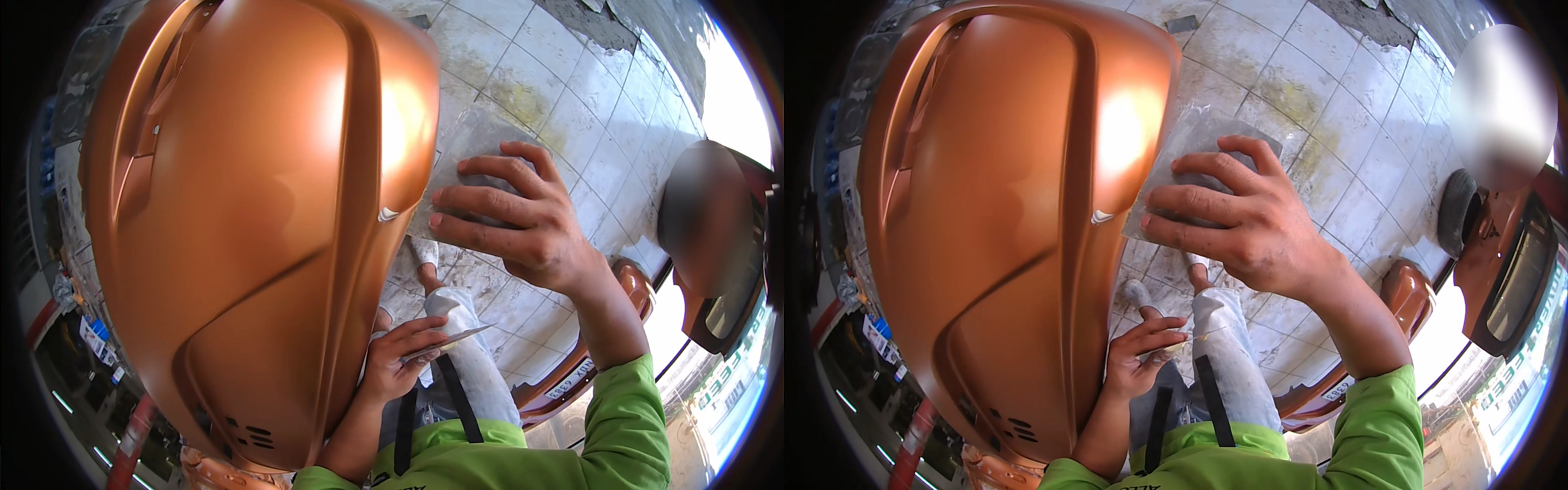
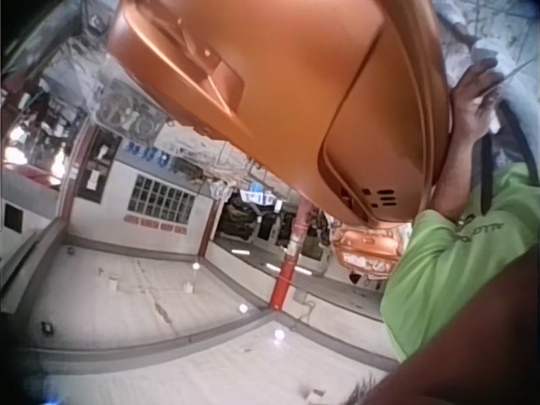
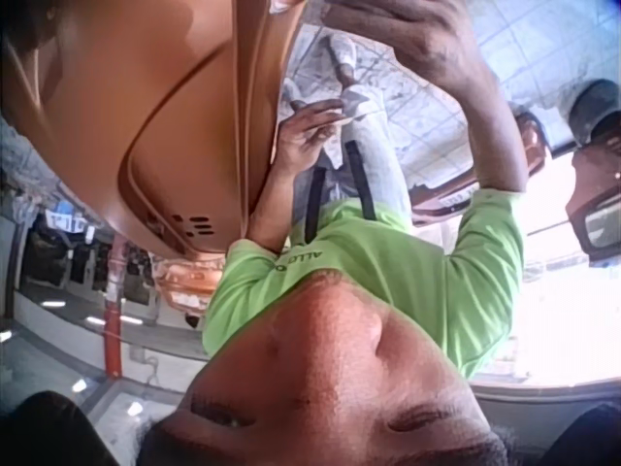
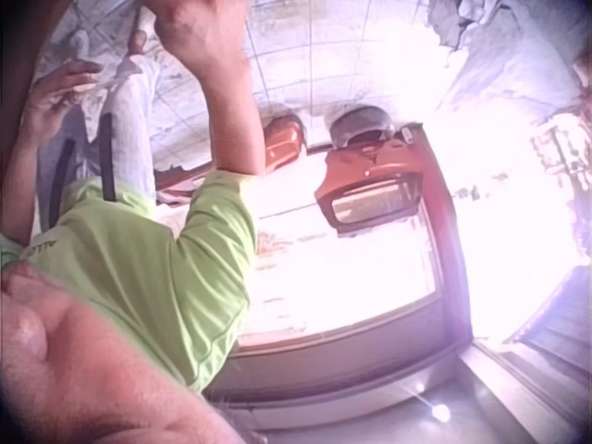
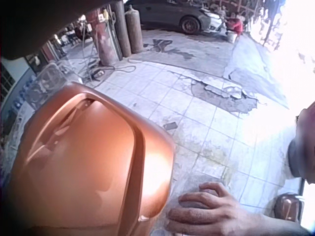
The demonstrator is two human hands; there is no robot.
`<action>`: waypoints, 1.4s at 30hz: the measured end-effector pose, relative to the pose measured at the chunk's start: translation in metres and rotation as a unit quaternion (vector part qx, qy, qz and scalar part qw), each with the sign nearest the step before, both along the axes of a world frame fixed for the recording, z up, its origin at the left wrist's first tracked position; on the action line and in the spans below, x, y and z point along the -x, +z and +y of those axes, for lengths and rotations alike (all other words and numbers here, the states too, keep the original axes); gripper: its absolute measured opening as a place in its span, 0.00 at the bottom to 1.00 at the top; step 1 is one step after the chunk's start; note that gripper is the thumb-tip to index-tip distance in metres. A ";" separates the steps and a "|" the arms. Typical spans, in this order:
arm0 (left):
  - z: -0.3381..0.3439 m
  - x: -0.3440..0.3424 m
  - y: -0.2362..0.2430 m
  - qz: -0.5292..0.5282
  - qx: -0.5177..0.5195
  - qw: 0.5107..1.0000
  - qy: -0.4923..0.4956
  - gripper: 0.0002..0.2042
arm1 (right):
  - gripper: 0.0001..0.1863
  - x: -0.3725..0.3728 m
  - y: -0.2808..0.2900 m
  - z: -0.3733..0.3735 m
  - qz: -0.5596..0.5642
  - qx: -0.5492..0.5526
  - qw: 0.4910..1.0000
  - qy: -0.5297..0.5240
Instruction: The person applies a yellowish putty to a copper-colored car bumper using a metal spreader, smoothing it across multiple areas. They repeatedly transfer material from a plastic sheet onto the spreader and work it into the bumper surface.
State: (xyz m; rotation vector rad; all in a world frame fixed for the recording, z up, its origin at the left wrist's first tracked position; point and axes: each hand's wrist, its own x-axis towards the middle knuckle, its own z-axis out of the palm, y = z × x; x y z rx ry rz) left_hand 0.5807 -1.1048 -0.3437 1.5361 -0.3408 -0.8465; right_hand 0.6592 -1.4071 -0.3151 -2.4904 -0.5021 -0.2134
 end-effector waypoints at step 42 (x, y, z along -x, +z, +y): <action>0.005 0.002 -0.001 0.144 0.118 0.982 -0.003 0.12 | 0.30 -0.071 -0.003 -0.038 0.407 -0.362 0.825 -0.151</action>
